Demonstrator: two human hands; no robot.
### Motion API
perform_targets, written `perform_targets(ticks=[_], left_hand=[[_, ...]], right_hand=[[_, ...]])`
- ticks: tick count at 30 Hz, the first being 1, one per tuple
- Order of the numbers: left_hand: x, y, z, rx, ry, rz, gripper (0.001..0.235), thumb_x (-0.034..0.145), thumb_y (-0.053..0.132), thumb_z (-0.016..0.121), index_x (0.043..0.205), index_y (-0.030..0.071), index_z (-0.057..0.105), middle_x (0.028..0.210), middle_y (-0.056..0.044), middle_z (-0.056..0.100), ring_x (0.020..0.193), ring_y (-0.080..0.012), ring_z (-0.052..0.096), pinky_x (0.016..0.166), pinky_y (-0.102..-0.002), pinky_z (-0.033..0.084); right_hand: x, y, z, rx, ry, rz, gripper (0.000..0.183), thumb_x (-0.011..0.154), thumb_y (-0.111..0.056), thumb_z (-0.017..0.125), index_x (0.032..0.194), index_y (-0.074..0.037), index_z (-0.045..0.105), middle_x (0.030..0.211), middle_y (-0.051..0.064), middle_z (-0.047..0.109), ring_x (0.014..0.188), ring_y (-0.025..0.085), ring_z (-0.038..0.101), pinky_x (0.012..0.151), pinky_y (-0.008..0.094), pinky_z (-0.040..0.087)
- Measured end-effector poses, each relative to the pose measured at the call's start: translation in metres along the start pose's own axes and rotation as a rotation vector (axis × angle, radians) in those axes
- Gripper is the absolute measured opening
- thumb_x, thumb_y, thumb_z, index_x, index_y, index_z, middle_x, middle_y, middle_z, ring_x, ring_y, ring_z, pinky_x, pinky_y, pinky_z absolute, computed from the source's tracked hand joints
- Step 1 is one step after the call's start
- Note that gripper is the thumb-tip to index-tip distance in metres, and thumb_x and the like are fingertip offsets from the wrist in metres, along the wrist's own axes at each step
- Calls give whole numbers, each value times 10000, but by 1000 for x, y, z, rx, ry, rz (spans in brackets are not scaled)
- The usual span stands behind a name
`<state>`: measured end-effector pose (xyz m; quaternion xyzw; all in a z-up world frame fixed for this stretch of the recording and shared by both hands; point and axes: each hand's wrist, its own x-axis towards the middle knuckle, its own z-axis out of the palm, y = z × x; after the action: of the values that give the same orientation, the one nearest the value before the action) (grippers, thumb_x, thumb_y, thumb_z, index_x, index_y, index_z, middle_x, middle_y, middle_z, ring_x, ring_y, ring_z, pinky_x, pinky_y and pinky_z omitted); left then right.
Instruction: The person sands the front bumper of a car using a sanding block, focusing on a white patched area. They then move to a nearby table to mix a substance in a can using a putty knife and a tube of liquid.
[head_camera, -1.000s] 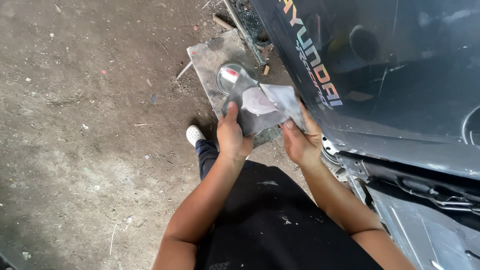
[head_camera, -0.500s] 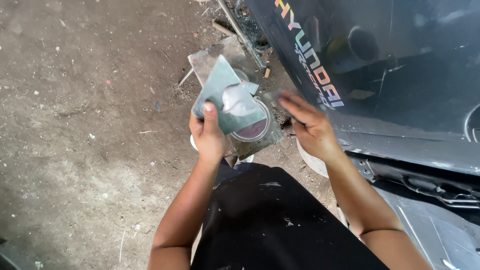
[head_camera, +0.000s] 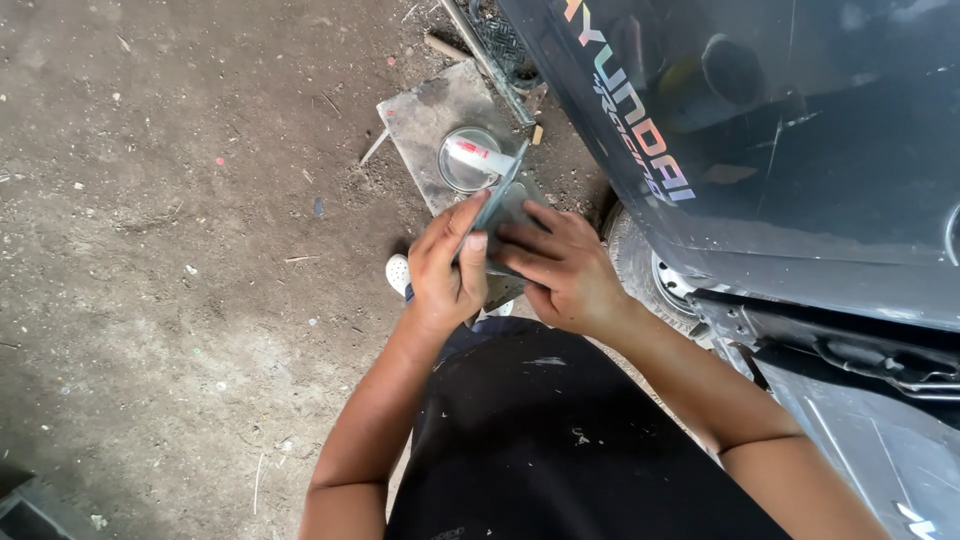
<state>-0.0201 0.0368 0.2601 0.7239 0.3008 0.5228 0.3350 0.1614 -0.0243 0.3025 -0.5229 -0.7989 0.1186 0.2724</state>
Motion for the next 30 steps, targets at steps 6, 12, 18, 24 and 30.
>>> perform_targets(ticks=[6,12,18,24,30], left_hand=[[6,-4,4,-117,313,-414,360,1146,227,524,1406,-20,549,1274,-117,697,1152,-217,665,1033,-354,542],[-20,-41,26,-1018,573,-810,307,1071,223,648,1263,-11,601,1229,-131,679,1104,-222,651,988,-389,538],[-7,-43,5,-1054,590,-880,355,1040,237,639,1305,9,576,1241,-132,679,1110,-236,667,995,-416,547],[21,-38,-24,-1172,478,-897,427,1051,249,588,1400,17,508,1298,-164,645,1178,-304,650,1059,-480,526],[28,-66,-27,-1361,466,-1146,589,974,393,582,1431,37,480,1251,-171,643,1144,-325,662,1015,-498,540]], right_hand=[[-14,28,15,473,257,-71,429,951,60,686,1334,-131,648,1467,100,613,1508,346,504,1247,492,449],[-4,24,19,861,177,9,574,977,104,599,1478,-176,578,1619,137,472,1591,345,378,1333,464,329],[-1,40,35,792,48,270,577,939,143,571,1450,-123,597,1593,142,511,1535,285,455,1244,377,404],[6,50,52,261,-132,159,579,829,142,583,1342,-115,661,1561,125,502,1473,339,451,1223,459,382],[37,58,27,1670,469,471,587,1083,-204,589,1629,-204,374,1553,116,540,1420,336,545,1206,599,427]])
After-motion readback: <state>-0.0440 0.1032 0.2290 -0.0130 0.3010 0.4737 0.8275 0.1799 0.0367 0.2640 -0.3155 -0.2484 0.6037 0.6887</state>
